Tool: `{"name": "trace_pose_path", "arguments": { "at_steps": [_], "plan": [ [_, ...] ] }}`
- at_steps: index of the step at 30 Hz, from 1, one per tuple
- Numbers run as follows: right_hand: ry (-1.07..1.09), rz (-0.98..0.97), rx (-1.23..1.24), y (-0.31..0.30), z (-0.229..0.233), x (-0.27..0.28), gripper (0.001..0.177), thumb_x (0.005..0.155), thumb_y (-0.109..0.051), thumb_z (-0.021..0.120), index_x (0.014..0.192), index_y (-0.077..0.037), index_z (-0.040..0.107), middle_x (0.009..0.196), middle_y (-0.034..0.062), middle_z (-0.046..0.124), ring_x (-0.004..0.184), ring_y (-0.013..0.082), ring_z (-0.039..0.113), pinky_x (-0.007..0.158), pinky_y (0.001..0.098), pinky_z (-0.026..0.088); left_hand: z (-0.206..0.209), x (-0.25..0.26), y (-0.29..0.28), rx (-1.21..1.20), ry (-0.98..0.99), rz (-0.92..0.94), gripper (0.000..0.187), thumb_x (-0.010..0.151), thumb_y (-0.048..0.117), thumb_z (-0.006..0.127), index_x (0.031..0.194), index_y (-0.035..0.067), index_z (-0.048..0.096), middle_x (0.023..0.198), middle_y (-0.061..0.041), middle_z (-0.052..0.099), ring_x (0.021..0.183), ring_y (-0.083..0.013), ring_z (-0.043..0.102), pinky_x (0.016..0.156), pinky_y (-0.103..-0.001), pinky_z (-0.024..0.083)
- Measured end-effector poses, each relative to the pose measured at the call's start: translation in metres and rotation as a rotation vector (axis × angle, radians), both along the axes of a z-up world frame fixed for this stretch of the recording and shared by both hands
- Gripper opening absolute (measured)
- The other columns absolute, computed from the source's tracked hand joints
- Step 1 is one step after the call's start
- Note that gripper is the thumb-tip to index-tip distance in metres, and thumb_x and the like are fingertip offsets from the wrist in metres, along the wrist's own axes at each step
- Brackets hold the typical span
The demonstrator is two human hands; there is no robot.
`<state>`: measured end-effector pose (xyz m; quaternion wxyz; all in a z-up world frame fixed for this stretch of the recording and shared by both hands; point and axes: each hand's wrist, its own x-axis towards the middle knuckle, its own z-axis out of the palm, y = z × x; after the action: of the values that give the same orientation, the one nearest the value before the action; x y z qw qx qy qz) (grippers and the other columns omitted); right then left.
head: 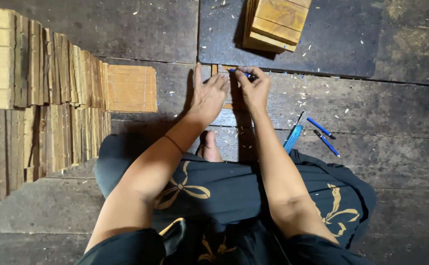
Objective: The person sits on the floor and repeatedly marks small wooden pieces using a pencil and a template. They pick up a piece, align the template, draw lines, and place the marked piece aside. This process is repeated for multiple pieces.
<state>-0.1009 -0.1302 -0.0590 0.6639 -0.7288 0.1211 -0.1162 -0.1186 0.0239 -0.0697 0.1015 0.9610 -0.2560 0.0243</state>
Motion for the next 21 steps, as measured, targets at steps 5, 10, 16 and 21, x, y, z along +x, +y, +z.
{"name": "trace_pose_path", "arguments": {
  "at_steps": [5,10,16,21],
  "plan": [
    [0.031,0.076,-0.093,0.011,-0.007,0.011,0.012,0.086,-0.008,0.083,0.097,-0.011,0.082,0.081,0.0057,0.074,0.071,0.0056,0.059,0.056,0.0249,0.053,0.015,-0.007,0.004,0.107,0.236,-0.029,0.051,0.103,0.032,0.06,0.147,0.009,0.047,0.154,-0.008,0.046,0.148,-0.0218,0.035,0.119,-0.077,-0.002],
    [0.075,0.157,-0.341,0.004,-0.001,0.026,0.01,0.084,-0.014,0.082,0.093,-0.017,0.083,0.072,0.0074,0.073,0.062,0.013,0.062,0.055,0.0299,0.05,0.008,-0.006,0.004,0.074,0.215,-0.032,0.033,0.103,0.022,0.056,0.134,0.012,0.054,0.145,-0.006,0.047,0.145,-0.0235,0.036,0.115,-0.082,-0.001],
    [0.118,0.338,-0.579,-0.003,0.016,0.051,0.005,0.08,-0.015,0.076,0.081,-0.015,0.08,0.069,0.0042,0.074,0.064,0.0154,0.067,0.058,0.0338,0.051,0.032,-0.006,0.001,0.148,0.177,-0.058,0.023,0.099,0.01,0.051,0.118,0.012,0.064,0.13,-0.007,0.055,0.144,-0.0262,0.04,0.114,-0.082,0.003],
    [0.209,0.464,-0.651,-0.006,0.033,0.069,0.007,0.082,-0.016,0.075,0.083,-0.014,0.081,0.079,-0.0003,0.077,0.07,0.0105,0.065,0.062,0.0327,0.051,0.042,-0.001,-0.003,0.296,0.272,-0.067,0.037,0.095,0.007,0.049,0.13,0.009,0.061,0.142,-0.01,0.05,0.149,-0.0276,0.035,0.114,-0.082,0.004]
  ]
}}
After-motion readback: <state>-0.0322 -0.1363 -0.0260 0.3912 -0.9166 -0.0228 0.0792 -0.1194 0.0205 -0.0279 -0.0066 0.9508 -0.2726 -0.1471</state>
